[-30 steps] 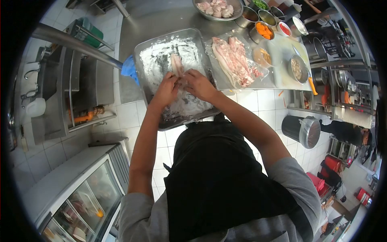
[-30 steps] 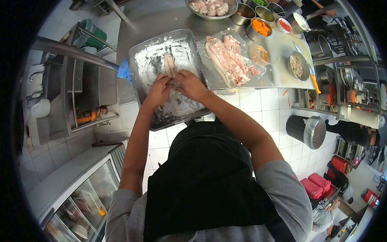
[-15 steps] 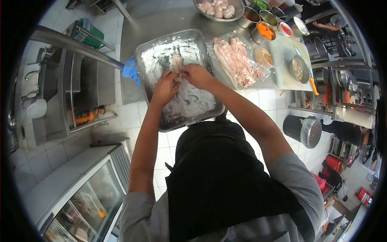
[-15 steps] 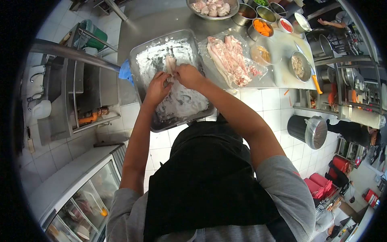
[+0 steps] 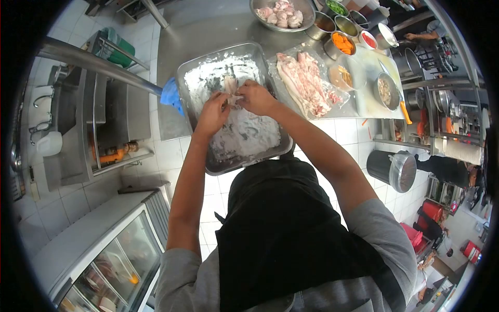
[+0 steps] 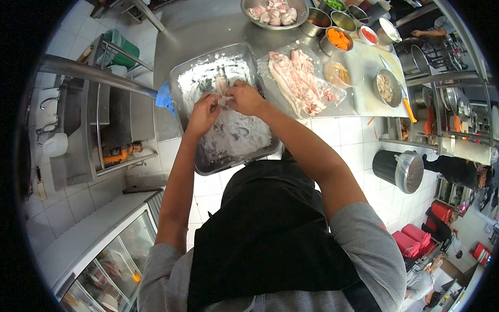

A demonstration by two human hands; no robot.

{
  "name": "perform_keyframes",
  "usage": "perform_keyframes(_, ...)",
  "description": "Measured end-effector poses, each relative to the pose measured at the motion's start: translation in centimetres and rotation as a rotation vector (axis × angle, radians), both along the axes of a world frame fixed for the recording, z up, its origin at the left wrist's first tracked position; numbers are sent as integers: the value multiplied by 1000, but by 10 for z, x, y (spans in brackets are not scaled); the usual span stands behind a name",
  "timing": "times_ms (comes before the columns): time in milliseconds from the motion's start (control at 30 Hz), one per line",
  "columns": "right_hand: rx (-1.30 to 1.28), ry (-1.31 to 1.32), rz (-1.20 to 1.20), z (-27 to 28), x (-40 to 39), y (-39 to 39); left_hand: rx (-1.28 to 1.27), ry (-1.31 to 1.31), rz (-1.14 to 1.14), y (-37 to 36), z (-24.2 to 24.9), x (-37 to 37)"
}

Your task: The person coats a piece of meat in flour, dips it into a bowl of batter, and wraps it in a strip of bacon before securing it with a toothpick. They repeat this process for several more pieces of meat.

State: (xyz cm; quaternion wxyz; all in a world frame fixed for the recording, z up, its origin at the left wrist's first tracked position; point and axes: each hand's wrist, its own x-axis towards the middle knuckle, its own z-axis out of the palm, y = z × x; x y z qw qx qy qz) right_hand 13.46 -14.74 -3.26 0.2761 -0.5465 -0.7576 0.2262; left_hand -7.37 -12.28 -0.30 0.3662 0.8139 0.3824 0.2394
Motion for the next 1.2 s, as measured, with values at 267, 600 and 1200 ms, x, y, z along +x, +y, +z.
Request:
perform_keyframes(267,-202,-52,3,7,0,12,26,-26,-5,15,-14,0)
perform_keyframes(600,216,-28,33,17,-5,0,-31,48,143,26,-8,10)
perform_keyframes(1200,158,-164,33,17,-4,22,-6,14,-19,48,-6,9)
